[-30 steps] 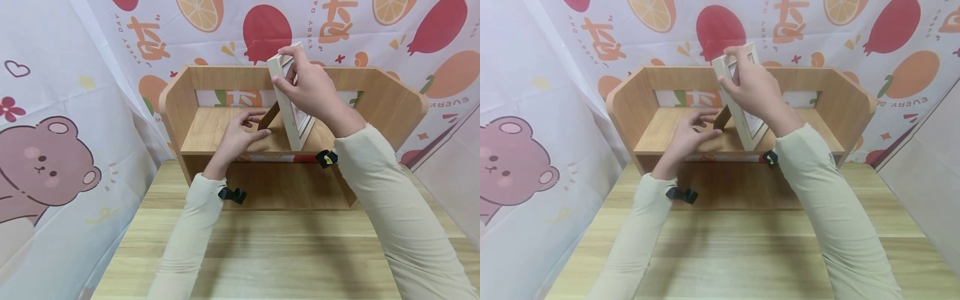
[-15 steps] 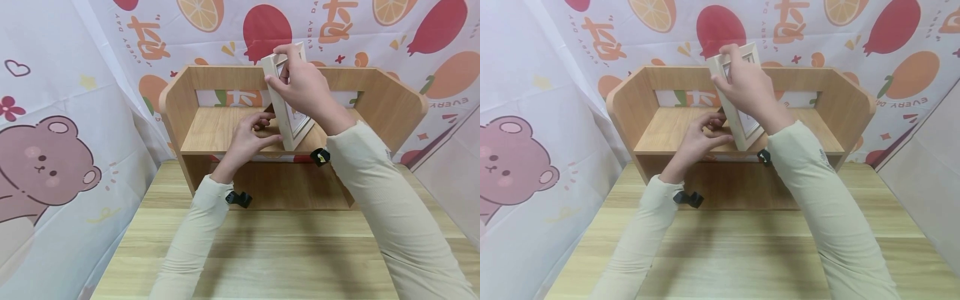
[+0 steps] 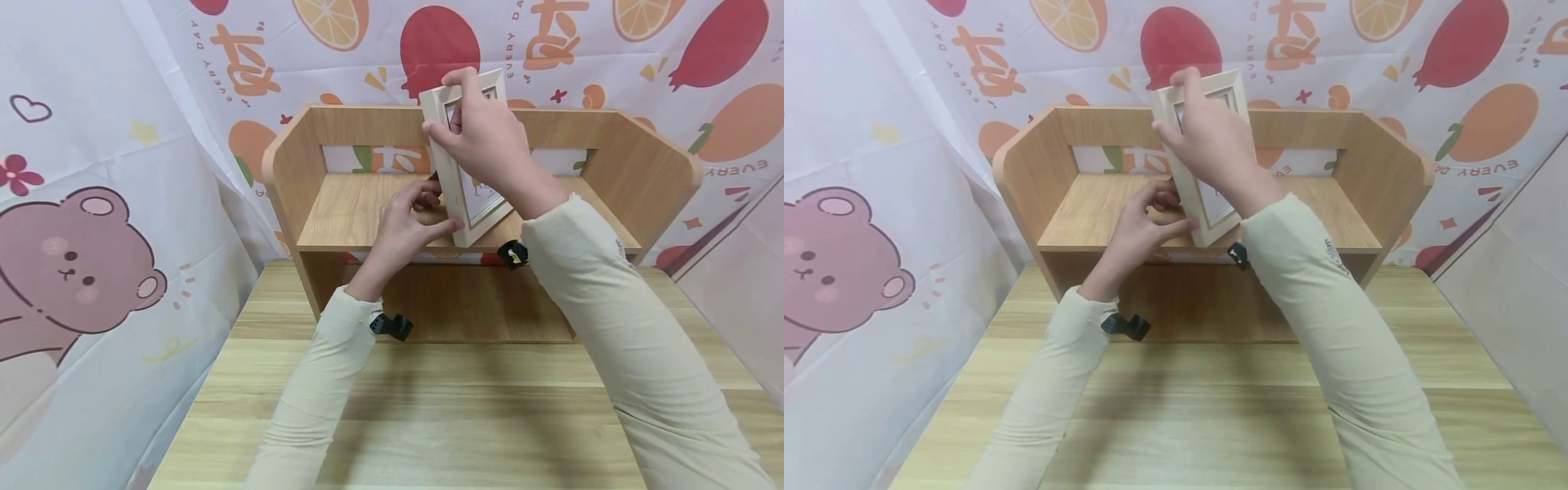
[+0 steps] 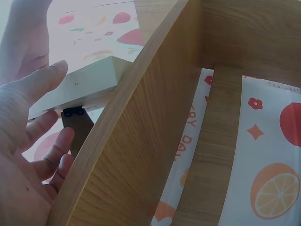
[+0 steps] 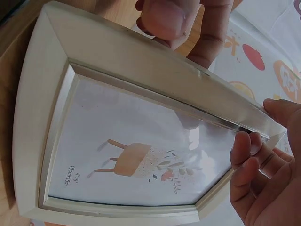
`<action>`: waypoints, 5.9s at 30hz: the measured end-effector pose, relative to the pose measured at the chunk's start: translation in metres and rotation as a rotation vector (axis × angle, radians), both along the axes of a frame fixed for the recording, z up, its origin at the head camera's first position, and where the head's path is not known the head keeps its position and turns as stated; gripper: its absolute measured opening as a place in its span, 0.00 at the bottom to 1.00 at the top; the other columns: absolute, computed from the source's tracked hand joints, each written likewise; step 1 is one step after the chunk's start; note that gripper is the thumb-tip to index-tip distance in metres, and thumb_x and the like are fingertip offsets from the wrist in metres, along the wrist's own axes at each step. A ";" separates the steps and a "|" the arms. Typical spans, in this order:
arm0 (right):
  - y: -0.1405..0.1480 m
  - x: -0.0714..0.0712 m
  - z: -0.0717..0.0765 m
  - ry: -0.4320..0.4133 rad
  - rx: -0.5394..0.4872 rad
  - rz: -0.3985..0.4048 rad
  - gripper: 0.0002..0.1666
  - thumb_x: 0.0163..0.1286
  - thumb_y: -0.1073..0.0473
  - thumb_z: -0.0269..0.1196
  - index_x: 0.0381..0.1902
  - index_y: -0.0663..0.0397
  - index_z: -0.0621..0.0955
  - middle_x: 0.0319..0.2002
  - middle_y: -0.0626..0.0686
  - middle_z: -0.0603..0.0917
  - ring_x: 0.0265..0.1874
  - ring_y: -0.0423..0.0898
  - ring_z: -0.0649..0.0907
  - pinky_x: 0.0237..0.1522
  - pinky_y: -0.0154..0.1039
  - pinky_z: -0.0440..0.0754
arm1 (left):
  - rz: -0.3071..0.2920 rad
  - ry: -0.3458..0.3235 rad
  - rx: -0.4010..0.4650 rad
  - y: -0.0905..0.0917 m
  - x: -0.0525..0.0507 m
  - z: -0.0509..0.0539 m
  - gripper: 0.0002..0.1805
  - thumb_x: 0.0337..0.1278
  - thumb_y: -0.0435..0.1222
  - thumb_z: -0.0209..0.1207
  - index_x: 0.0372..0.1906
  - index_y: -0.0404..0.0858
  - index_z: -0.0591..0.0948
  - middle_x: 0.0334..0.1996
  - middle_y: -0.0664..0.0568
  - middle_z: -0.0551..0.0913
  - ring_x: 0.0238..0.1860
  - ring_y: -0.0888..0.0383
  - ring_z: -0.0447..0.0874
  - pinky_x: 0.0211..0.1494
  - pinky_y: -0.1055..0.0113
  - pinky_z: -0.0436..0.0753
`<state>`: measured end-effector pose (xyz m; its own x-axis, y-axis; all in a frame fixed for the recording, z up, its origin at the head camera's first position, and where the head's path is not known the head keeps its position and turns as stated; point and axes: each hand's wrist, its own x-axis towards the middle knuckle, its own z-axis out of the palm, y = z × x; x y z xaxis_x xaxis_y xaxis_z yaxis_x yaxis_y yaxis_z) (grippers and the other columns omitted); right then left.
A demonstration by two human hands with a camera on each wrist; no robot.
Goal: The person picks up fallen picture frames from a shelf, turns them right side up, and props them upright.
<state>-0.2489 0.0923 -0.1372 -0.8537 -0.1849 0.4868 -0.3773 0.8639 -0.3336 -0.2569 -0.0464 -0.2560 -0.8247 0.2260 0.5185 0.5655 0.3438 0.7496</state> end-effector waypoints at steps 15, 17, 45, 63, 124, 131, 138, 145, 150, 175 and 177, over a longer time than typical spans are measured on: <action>-0.004 -0.003 0.002 -0.019 0.007 0.011 0.39 0.69 0.40 0.57 0.72 0.41 0.58 0.33 0.49 0.75 0.29 0.46 0.73 0.28 0.40 0.68 | 0.041 0.046 -0.017 0.003 0.003 -0.002 0.30 0.41 0.41 0.75 0.53 0.41 0.75 0.40 0.50 0.82 0.42 0.58 0.77 0.50 0.64 0.70; -0.005 -0.003 0.003 -0.038 0.011 0.024 0.40 0.69 0.40 0.56 0.74 0.40 0.56 0.34 0.49 0.75 0.30 0.46 0.73 0.29 0.40 0.69 | 0.028 0.029 0.003 0.002 0.003 -0.002 0.30 0.41 0.39 0.75 0.53 0.40 0.75 0.40 0.49 0.81 0.42 0.57 0.76 0.47 0.67 0.71; 0.002 -0.024 0.015 -0.146 0.020 -0.063 0.36 0.73 0.35 0.44 0.74 0.38 0.56 0.66 0.51 0.73 0.52 0.49 0.77 0.53 0.49 0.72 | -0.076 -0.075 0.106 -0.010 0.001 -0.005 0.30 0.51 0.32 0.68 0.60 0.37 0.72 0.37 0.48 0.74 0.39 0.58 0.67 0.42 0.70 0.66; 0.032 -0.034 0.013 -0.135 0.038 -0.201 0.37 0.73 0.36 0.43 0.76 0.38 0.54 0.59 0.58 0.78 0.49 0.53 0.80 0.40 0.43 0.70 | -0.043 -0.117 0.091 -0.015 0.002 -0.004 0.32 0.55 0.33 0.65 0.67 0.36 0.71 0.42 0.46 0.77 0.39 0.57 0.68 0.40 0.70 0.68; 0.086 -0.038 0.010 -0.135 0.047 -0.198 0.37 0.75 0.39 0.42 0.72 0.51 0.50 0.52 0.70 0.77 0.42 0.62 0.77 0.33 0.47 0.66 | -0.009 -0.084 0.186 -0.024 0.000 -0.005 0.28 0.55 0.29 0.64 0.64 0.38 0.75 0.43 0.39 0.83 0.38 0.59 0.78 0.42 0.73 0.73; 0.086 -0.033 0.008 -0.111 0.040 -0.206 0.36 0.74 0.39 0.42 0.71 0.52 0.52 0.43 0.64 0.76 0.37 0.59 0.76 0.32 0.46 0.66 | -0.017 -0.076 0.192 -0.025 -0.001 -0.005 0.27 0.56 0.29 0.63 0.63 0.39 0.75 0.44 0.39 0.83 0.41 0.55 0.79 0.45 0.72 0.75; 0.087 -0.031 0.005 -0.121 0.020 -0.211 0.36 0.74 0.39 0.42 0.70 0.54 0.52 0.49 0.65 0.76 0.39 0.59 0.77 0.32 0.46 0.67 | -0.018 -0.087 0.145 -0.028 -0.003 -0.005 0.28 0.57 0.28 0.62 0.65 0.40 0.74 0.46 0.39 0.84 0.42 0.53 0.81 0.47 0.69 0.77; 0.086 -0.030 0.005 -0.145 0.003 -0.230 0.39 0.74 0.38 0.43 0.72 0.53 0.49 0.53 0.67 0.76 0.41 0.60 0.77 0.32 0.46 0.68 | -0.074 -0.141 0.071 -0.032 -0.004 -0.004 0.35 0.56 0.25 0.60 0.70 0.42 0.68 0.49 0.38 0.81 0.47 0.48 0.81 0.55 0.58 0.80; 0.086 -0.031 0.005 -0.151 -0.016 -0.230 0.39 0.74 0.38 0.43 0.73 0.52 0.48 0.55 0.67 0.77 0.42 0.60 0.78 0.33 0.46 0.69 | -0.083 -0.141 0.035 -0.034 -0.006 -0.004 0.37 0.56 0.25 0.60 0.71 0.44 0.66 0.50 0.38 0.80 0.48 0.48 0.81 0.56 0.58 0.79; 0.091 -0.025 -0.001 -0.116 -0.020 -0.235 0.38 0.74 0.40 0.44 0.75 0.46 0.50 0.48 0.62 0.78 0.38 0.56 0.76 0.34 0.45 0.67 | -0.045 -0.121 -0.044 -0.035 -0.002 -0.008 0.34 0.58 0.30 0.62 0.70 0.45 0.68 0.46 0.41 0.82 0.43 0.49 0.85 0.51 0.60 0.82; 0.093 -0.021 -0.002 -0.101 -0.012 -0.239 0.39 0.74 0.39 0.44 0.76 0.45 0.48 0.47 0.61 0.78 0.36 0.56 0.76 0.33 0.45 0.66 | -0.034 -0.104 -0.049 -0.036 0.000 -0.009 0.33 0.59 0.31 0.61 0.70 0.44 0.68 0.45 0.41 0.83 0.44 0.50 0.84 0.51 0.60 0.82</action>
<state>-0.2700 0.1852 -0.1393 -0.9170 0.0336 0.3975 -0.1267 0.9203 -0.3702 -0.2570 -0.0823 -0.2652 -0.8646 0.2780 0.4186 0.4980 0.3630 0.7876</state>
